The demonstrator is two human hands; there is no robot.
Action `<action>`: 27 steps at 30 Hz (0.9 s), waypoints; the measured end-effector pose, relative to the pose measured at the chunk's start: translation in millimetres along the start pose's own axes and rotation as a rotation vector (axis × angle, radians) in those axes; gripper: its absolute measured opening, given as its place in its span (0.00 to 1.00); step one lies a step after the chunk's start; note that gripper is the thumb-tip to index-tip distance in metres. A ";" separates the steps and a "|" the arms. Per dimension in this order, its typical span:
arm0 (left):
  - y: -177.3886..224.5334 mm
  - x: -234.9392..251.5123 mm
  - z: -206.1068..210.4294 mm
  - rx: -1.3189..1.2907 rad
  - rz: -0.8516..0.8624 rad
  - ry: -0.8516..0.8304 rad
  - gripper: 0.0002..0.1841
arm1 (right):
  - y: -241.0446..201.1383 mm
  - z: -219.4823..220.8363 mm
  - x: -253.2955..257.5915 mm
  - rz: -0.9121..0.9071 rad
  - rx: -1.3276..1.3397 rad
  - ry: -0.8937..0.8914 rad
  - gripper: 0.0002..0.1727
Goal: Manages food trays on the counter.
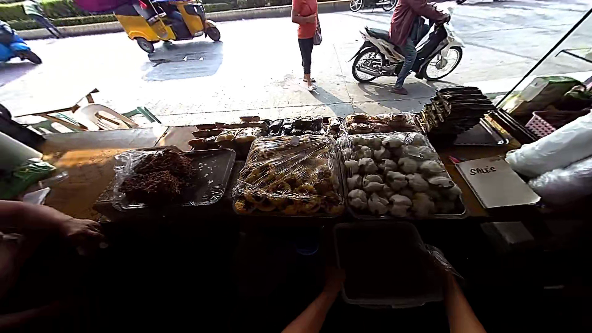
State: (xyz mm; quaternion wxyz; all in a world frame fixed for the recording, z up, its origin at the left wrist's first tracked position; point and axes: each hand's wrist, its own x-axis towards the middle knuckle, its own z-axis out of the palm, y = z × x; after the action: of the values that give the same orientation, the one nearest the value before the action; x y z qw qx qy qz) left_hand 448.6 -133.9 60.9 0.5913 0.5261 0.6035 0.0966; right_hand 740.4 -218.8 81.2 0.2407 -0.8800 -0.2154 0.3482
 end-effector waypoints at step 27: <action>-173.5 -160.5 -413.2 -0.322 0.255 0.326 0.06 | -205.3 256.6 -328.3 -0.190 0.429 -0.148 0.05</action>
State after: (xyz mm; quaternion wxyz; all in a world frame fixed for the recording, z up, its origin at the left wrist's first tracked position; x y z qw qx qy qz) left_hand -19.2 -119.4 147.6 0.5456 0.4744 0.5964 0.3486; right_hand 294.9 -165.6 201.5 0.4372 -0.7566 -0.2356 0.4253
